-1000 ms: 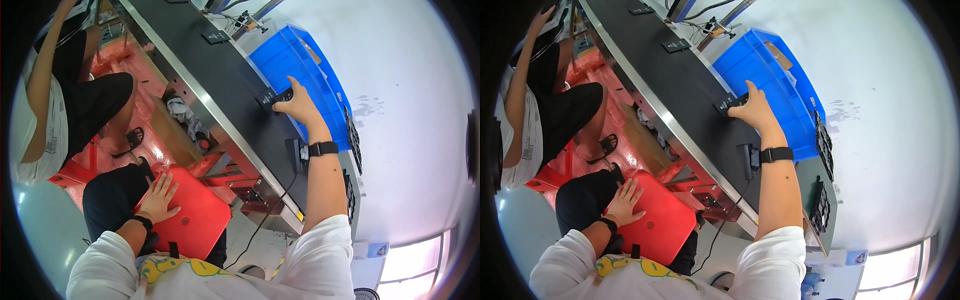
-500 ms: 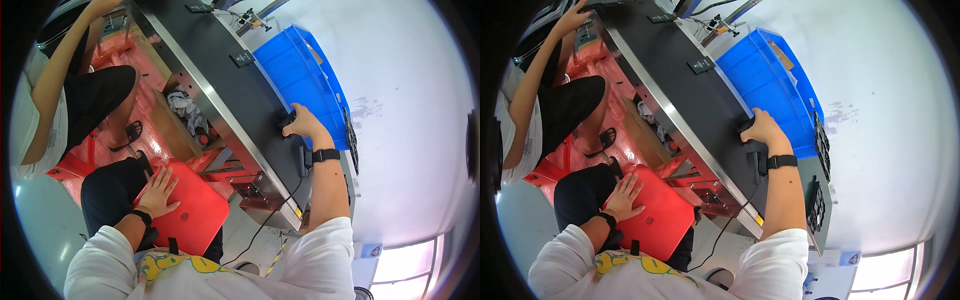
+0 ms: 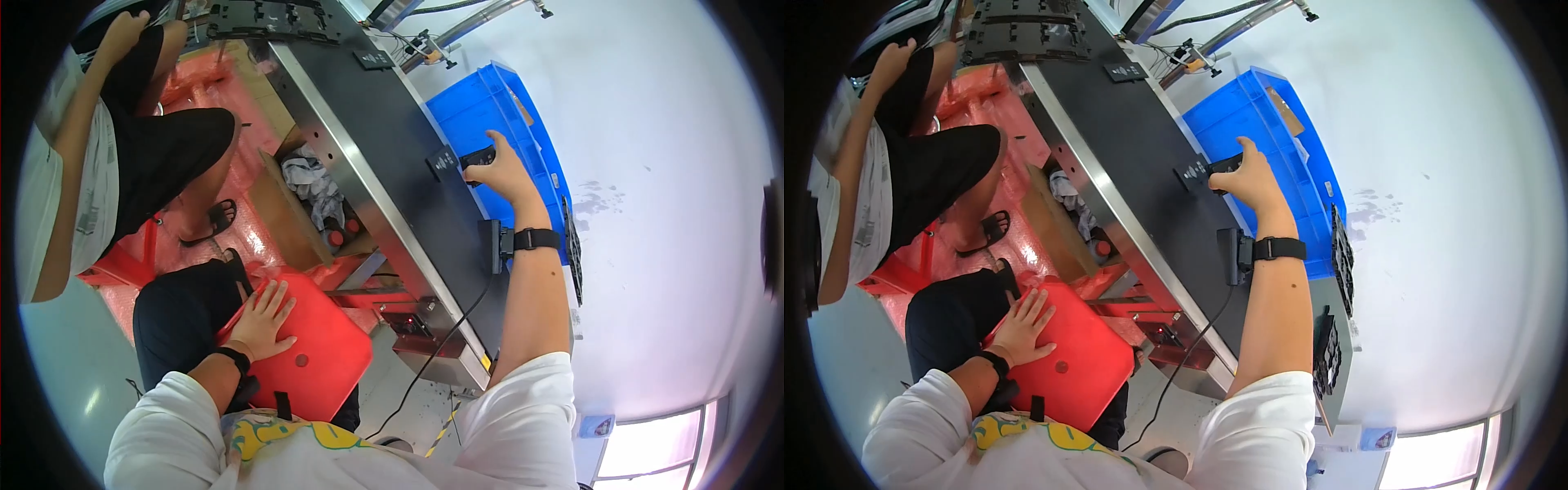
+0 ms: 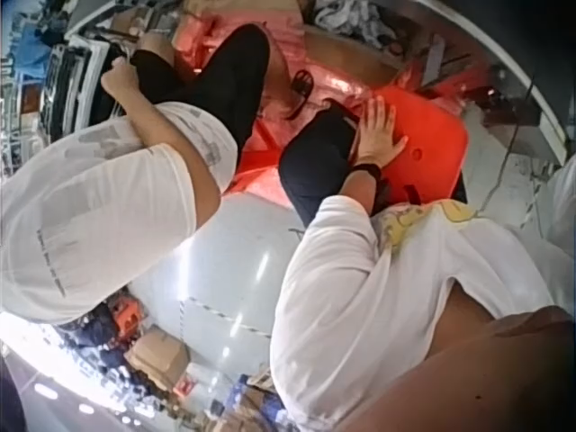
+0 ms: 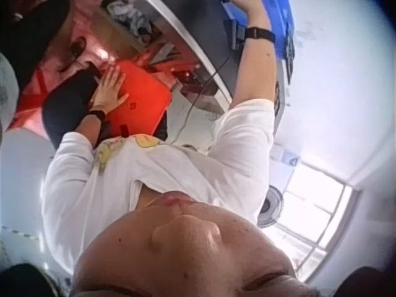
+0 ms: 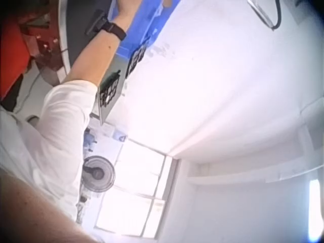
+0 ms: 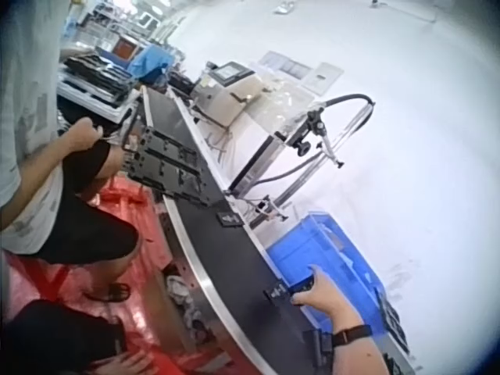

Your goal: Placing smaller components into a larger tray housing on an assembly line.

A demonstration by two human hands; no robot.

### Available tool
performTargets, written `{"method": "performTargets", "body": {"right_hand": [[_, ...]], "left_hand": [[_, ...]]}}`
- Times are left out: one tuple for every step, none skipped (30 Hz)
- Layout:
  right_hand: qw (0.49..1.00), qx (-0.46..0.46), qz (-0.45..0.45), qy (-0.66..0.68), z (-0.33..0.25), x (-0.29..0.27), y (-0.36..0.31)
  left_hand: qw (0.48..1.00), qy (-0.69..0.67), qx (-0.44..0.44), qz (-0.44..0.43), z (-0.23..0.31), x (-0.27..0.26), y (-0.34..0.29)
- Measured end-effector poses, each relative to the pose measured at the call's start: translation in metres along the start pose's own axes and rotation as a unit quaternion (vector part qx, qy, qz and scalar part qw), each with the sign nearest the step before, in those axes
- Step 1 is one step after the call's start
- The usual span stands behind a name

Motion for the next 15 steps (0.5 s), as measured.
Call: {"method": "performTargets", "body": {"right_hand": [[1.0, -0.004, -0.016, 0.011, 0.003, 0.01, 0.005], [1.0, -0.006, -0.018, 0.013, 0.009, 0.016, 0.008], [0.999, -0.004, -0.039, 0.005, 0.011, 0.025, 0.009], [0.998, -0.002, -0.061, -0.004, 0.014, 0.033, 0.009], [0.998, -0.003, -0.063, -0.003, 0.02, 0.04, 0.009], [0.996, 0.015, -0.087, -0.013, 0.027, 0.048, 0.007], [0.993, 0.033, -0.11, -0.024, 0.035, 0.053, 0.004], [0.993, 0.034, -0.112, -0.025, 0.041, 0.051, 0.003], [0.989, 0.046, -0.14, -0.026, 0.043, 0.051, -0.002], [0.984, 0.057, -0.168, -0.027, 0.045, 0.052, -0.007], [0.984, 0.057, -0.169, -0.028, 0.047, 0.053, -0.01], [0.982, 0.07, -0.169, -0.035, 0.052, 0.052, -0.015], [0.981, 0.083, -0.169, -0.041, 0.057, 0.05, -0.02], [0.982, 0.082, -0.158, -0.056, 0.059, 0.046, -0.025], [0.982, 0.081, -0.159, -0.056, 0.056, 0.045, -0.029]], "left_hand": [[1.0, -0.004, 0.001, -0.001, 0.001, -0.001, 0.0], [1.0, -0.004, -0.002, -0.002, 0.001, -0.001, 0.001], [1.0, -0.001, 0.0, 0.002, 0.001, -0.001, 0.001], [1.0, 0.002, 0.003, 0.005, 0.001, -0.001, 0.001], [1.0, 0.002, 0.0, 0.003, 0.0, -0.001, 0.001], [1.0, 0.007, 0.002, 0.006, 0.0, 0.0, 0.001], [1.0, 0.012, 0.005, 0.009, 0.0, 0.0, 0.0], [1.0, 0.011, 0.005, 0.008, 0.0, 0.0, 0.001], [1.0, 0.012, 0.004, 0.009, 0.0, 0.001, 0.001], [1.0, 0.013, 0.003, 0.01, -0.001, 0.001, 0.001], [1.0, 0.011, 0.003, 0.01, -0.001, 0.001, 0.001], [1.0, 0.014, 0.003, 0.01, 0.0, 0.0, 0.002], [1.0, 0.017, 0.003, 0.01, 0.001, -0.001, 0.002], [1.0, 0.015, 0.005, 0.013, 0.002, -0.002, 0.003], [1.0, 0.01, 0.004, 0.013, 0.001, -0.002, 0.002]]}}
Point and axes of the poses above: each hand's wrist, its own y-axis towards the middle knuckle, its own x-axis out of the palm, z = x × y, the point moved 8 cm from there along y, towards the middle knuckle, and after that the axes turned 8 degrees about -y, right-handed, at the moved point
